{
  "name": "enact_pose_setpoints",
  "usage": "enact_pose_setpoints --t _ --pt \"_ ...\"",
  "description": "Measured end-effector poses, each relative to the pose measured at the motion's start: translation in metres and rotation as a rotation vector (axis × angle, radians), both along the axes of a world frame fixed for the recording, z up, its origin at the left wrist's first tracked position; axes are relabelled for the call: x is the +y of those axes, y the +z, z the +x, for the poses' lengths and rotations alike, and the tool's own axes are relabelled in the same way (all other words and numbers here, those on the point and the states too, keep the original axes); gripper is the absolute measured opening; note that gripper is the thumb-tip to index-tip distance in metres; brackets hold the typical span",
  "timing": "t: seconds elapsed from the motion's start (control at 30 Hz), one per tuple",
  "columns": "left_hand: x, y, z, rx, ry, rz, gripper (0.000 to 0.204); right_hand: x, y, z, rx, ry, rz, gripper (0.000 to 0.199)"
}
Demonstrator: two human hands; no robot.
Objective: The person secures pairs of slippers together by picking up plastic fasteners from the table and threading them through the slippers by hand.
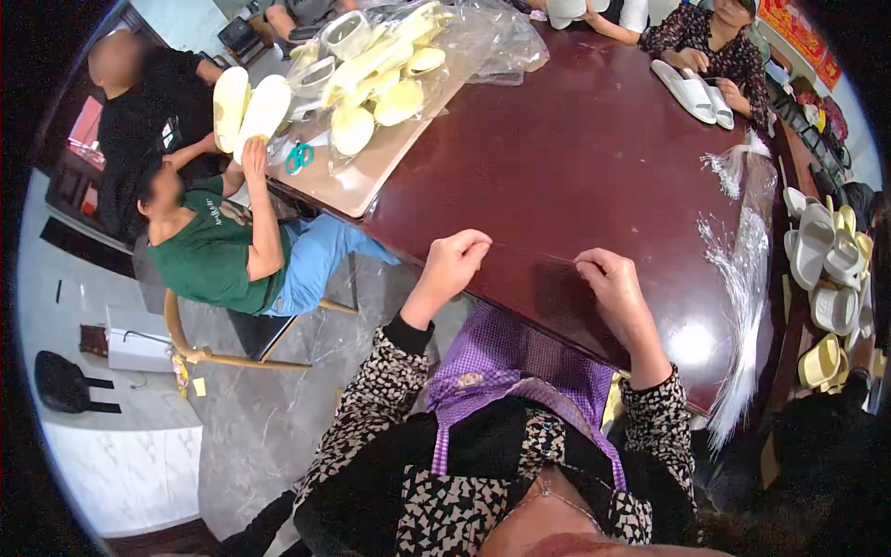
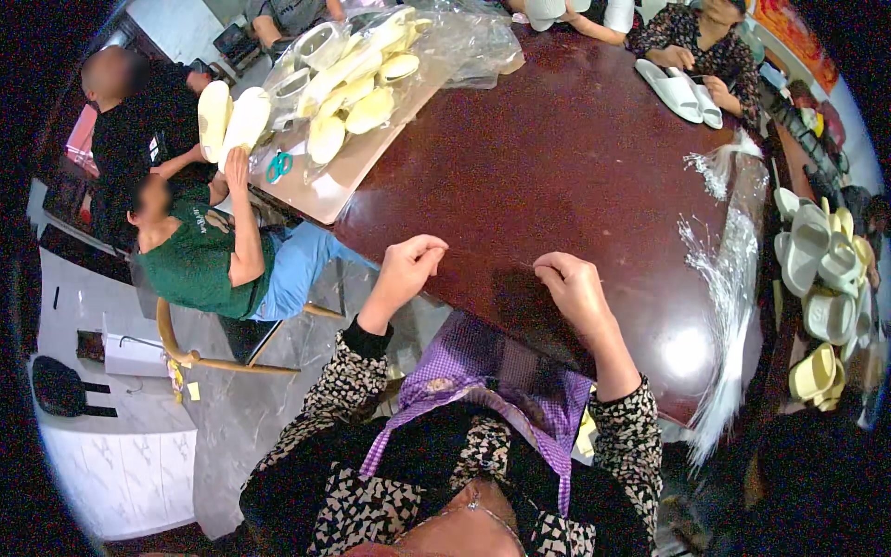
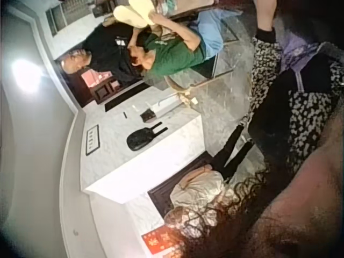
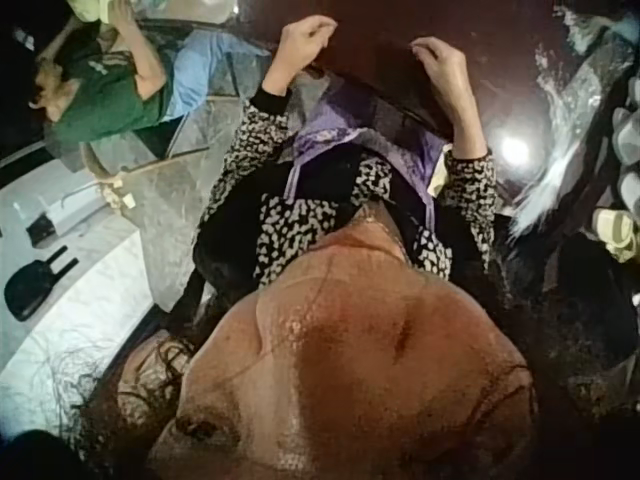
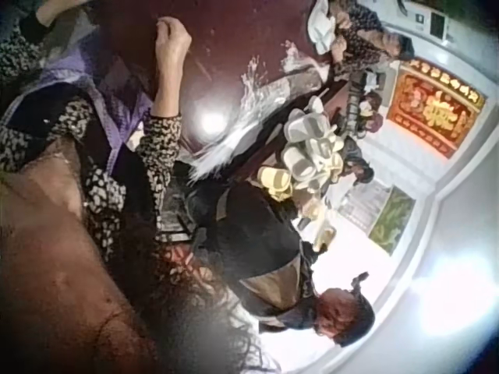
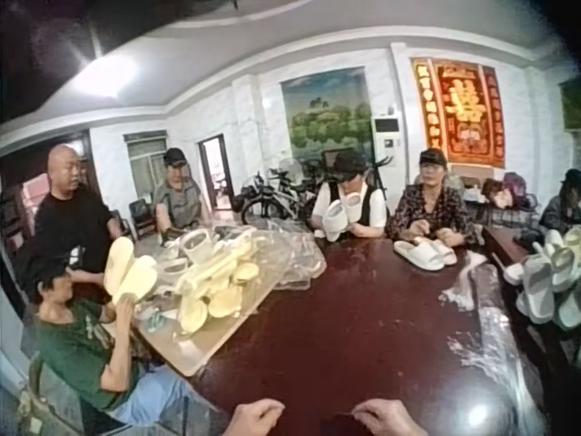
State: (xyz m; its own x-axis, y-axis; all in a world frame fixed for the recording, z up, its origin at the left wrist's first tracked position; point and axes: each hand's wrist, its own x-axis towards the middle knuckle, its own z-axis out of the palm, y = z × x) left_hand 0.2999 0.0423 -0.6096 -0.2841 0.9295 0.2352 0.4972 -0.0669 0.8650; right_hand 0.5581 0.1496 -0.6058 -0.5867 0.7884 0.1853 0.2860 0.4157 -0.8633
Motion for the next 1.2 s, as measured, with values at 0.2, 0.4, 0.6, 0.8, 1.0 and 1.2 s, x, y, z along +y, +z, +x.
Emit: enact_pose_setpoints --t 0.2,0.4,0.6,0.8,1.0,1.2 --pt "-0.009 -0.008 -0.008 -0.022 0.080 -0.021 0.015 0.016 -0.003 -0.008 0.019 -0.089 0.302 0.011" --pt "-0.008 -0.013 -0.011 -0.082 0.177 0.030 0.019 0.027 -0.018 -0.013 0.087 -0.164 0.343 0.008" --pt "-0.008 -0.032 -0.017 -0.016 0.157 0.023 0.022 0.026 -0.026 -0.013 0.103 -0.180 0.378 0.008" --pt "-0.002 -0.024 -0.021 0.146 0.230 0.142 0.023 0.018 -0.018 -0.015 0.096 -0.185 0.399 0.007" --pt "-0.004 -0.024 -0.029 0.197 0.313 0.129 0.024 0.017 -0.016 -0.015 0.077 -0.185 0.419 0.006" --pt "-0.005 -0.033 -0.042 0.227 0.375 0.150 0.026 0.018 -0.017 -0.013 0.066 -0.186 0.419 0.006"
